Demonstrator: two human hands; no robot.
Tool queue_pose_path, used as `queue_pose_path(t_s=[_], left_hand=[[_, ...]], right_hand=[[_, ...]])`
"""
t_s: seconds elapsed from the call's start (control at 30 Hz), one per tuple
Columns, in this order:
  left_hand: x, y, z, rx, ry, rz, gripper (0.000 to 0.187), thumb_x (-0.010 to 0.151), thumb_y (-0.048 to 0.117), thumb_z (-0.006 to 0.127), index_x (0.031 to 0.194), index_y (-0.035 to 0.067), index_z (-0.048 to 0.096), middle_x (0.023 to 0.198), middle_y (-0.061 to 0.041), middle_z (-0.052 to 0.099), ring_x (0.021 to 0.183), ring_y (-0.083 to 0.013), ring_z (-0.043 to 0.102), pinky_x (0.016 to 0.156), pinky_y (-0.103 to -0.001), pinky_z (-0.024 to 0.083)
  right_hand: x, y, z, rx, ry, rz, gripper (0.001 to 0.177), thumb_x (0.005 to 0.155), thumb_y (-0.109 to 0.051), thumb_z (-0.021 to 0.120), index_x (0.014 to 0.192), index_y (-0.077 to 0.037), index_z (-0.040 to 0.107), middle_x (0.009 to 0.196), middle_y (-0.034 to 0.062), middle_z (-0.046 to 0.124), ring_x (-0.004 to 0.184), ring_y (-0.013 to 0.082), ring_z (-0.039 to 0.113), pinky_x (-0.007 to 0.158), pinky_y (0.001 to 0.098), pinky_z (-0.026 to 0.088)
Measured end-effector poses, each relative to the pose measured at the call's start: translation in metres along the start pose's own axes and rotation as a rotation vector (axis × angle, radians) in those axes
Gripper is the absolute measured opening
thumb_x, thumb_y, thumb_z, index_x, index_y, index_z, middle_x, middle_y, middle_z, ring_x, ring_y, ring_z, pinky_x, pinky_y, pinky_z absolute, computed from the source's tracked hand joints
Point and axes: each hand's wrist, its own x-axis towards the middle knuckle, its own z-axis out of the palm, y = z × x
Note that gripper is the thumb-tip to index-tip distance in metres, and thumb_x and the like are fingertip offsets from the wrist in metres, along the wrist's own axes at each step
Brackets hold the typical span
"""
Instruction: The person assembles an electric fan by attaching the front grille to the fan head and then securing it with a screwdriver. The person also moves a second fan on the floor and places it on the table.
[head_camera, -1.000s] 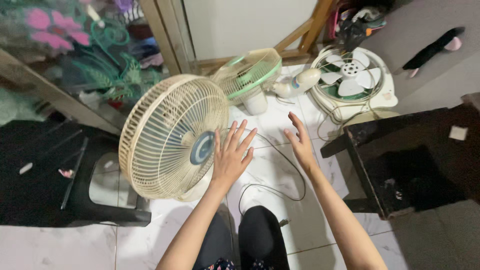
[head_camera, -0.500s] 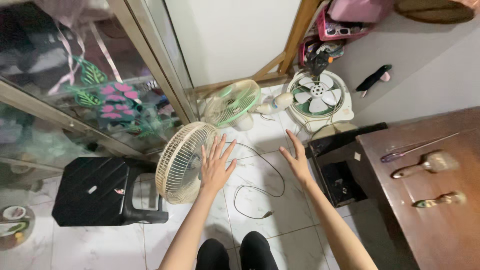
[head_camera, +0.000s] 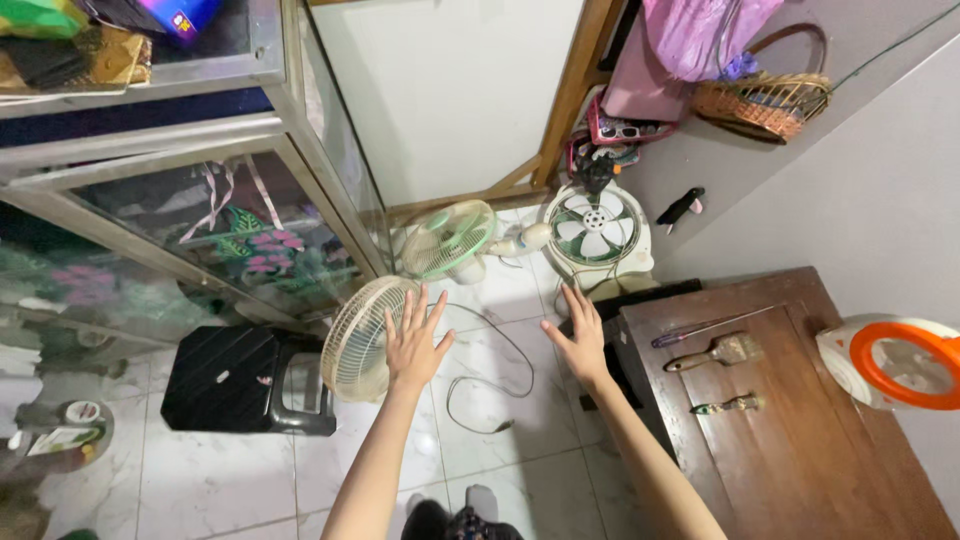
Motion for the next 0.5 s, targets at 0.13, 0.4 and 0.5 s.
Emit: queue_pose_path(t_s=[0.13,0.4,0.5], left_hand=[[0.004,0.004,-0.004,0.035,0.01,-0.006,0.082,0.092,0.051,0.063,0.162,0.036,0.024,0.172,-0.006,0.018,0.156,-0.0293,0.019,0.123,-0.061,0.01],[0.036,0.004,0.007,0.047,-0.036,-0.063,0.082,0.091,0.051,0.063,0.161,0.037,0.023,0.171,-0.004,0.013,0.156,-0.0275,0.016,0.124,-0.06,0.007],[0.061,0.004,0.018,-0.014,-0.056,-0.08,0.084,0.089,0.05,0.065,0.16,0.037,0.023,0.171,-0.005,0.012,0.156,-0.0299,0.016,0.125,-0.059,0.008]], right_hand=[[0.012,0.007,-0.007,0.01,0.0,-0.079,0.085,0.085,-0.042,0.076,0.158,-0.018,0.039,0.163,0.0174,0.039,0.147,0.0419,0.034,0.12,0.0498,0.028],[0.052,0.041,-0.004,-0.045,0.003,-0.135,0.091,0.08,-0.037,0.081,0.158,-0.017,0.039,0.158,0.0193,0.043,0.14,0.0425,0.039,0.117,0.0491,0.03],[0.075,0.061,0.008,-0.018,-0.047,-0.146,0.093,0.077,-0.036,0.081,0.157,-0.016,0.039,0.154,0.0189,0.045,0.14,0.039,0.044,0.115,0.048,0.032]])
